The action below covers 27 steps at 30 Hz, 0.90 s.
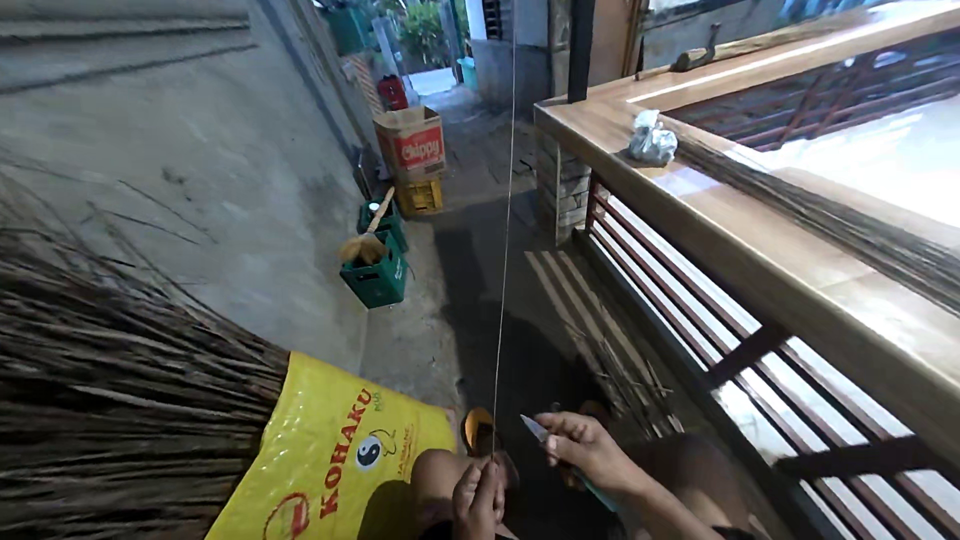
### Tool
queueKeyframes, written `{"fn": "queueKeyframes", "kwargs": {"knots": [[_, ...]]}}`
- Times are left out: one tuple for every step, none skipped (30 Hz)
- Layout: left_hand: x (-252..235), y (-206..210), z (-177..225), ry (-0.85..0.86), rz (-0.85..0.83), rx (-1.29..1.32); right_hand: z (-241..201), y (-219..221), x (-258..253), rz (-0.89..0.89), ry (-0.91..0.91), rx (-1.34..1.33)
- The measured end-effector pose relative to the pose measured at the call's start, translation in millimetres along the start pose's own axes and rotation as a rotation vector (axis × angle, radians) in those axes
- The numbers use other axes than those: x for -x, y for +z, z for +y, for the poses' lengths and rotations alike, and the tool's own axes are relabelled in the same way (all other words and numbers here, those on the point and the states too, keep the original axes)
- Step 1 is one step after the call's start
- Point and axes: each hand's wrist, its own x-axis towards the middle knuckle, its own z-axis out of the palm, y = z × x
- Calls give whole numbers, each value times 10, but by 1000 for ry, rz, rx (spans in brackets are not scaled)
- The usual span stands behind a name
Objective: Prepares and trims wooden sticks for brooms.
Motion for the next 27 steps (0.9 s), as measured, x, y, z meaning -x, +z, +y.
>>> {"fn": "queueKeyframes", "kwargs": {"knots": [[53, -22, -1, -8, -16, -1, -73, 59, -57, -66, 8, 19], [108, -53, -4, -15, -37, 3, -112, 123, -114, -129, 23, 24], [159, -82, -4, -23, -61, 9, -122, 188, -167, -177, 46, 17], [207, -105, -3, -29, -78, 18, -108, 247, -215, -209, 59, -1], [251, -126, 0, -32, -88, 28, -78, 294, -256, -236, 62, -25], [289, -152, -2, -31, -91, 36, -44, 332, -288, -259, 63, -49], [327, -188, -15, -29, -89, 42, -9, 364, -309, -281, 61, -71], [363, -233, -32, -25, -88, 46, 22, 389, -323, -303, 65, -88], [398, -282, -41, -24, -91, 55, 41, 409, -334, -318, 72, -98], [432, -339, -48, -29, -103, 70, 48, 421, -339, -324, 79, -102], [467, -395, -46, -45, -121, 80, 32, 421, -339, -314, 79, -93], [507, -445, -45, -67, -135, 91, -7, 403, -339, -283, 79, -79], [556, -493, -55, -90, -142, 105, -69, 370, -344, -234, 78, -65], [608, -541, -66, -115, -153, 109, -155, 321, -359, -171, 82, -62], [657, -590, -79, -143, -167, 105, -245, 251, -391, -102, 83, -78], [707, -636, -93, -173, -181, 101, -324, 161, -437, -43, 78, -110], [752, -675, -111, -200, -187, 104, -381, 65, -489, 3, 70, -155], [789, -710, -132, -219, -192, 112, -413, -9, -531, 36, 61, -191], [812, -736, -150, -229, -192, 125, -424, -33, -548, 53, 55, -204], [822, -753, -160, -234, -195, 134, -415, 6, -532, 47, 55, -185], [826, -759, -160, -234, -197, 140, -385, 105, -477, 14, 63, -127], [832, -753, -147, -232, -201, 144, -332, 242, -391, -45, 74, -50], [837, -741, -123, -234, -204, 144, -257, 390, -295, -124, 87, 17], [838, -726, -89, -232, -207, 141, -152, 522, -211, -211, 100, 52], [840, -712, -58, -224, -205, 132, -48, 630, -145, -286, 121, 43], [847, -704, -33, -210, -194, 130, 7, 706, -98, -335, 154, 30], [859, -710, -19, -196, -184, 125, 9, 741, -77, -356, 179, 23]]}}
